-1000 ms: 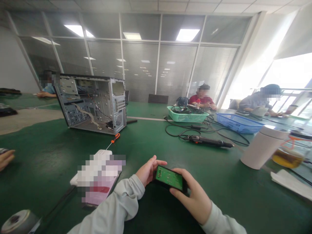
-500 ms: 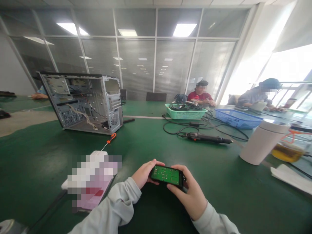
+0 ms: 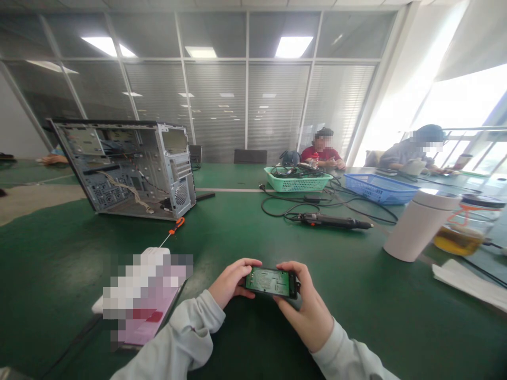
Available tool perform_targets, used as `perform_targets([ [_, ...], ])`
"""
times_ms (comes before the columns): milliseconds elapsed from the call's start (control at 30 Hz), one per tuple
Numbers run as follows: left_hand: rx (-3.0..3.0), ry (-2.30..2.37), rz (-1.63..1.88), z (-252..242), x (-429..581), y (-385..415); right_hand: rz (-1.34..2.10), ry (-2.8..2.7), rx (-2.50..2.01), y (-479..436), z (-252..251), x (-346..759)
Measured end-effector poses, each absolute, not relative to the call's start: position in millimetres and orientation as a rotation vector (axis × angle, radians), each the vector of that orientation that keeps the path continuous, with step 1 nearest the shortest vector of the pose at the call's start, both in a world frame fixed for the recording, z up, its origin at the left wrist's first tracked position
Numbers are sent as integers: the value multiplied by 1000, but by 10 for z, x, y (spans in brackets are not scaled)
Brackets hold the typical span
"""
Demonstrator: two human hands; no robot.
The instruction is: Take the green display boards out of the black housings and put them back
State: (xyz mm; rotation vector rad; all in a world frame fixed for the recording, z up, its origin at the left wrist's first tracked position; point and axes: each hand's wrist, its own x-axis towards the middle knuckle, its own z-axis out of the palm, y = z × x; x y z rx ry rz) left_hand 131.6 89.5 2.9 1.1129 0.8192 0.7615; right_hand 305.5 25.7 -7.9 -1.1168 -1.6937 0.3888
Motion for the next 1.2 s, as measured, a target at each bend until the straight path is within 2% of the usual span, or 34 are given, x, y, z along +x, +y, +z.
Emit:
perform_targets([
  [367, 1037, 774, 692, -57, 1310, 975, 646, -1521, -1146, 276, -90, 3065],
  [700, 1067, 783, 697, -21, 1318, 956, 674, -1591, -1129, 294, -121, 3104],
  [1033, 1120, 828, 675, -94, 1351, 979, 755, -1383, -1148, 276, 17, 3066],
  [1100, 1140, 833, 659, -89, 1359, 970, 860, -1310, -1140, 286, 16, 3066],
  [1200, 1168, 845, 645, -38, 1356, 932, 1193, -1066, -1142, 315, -2, 3073],
])
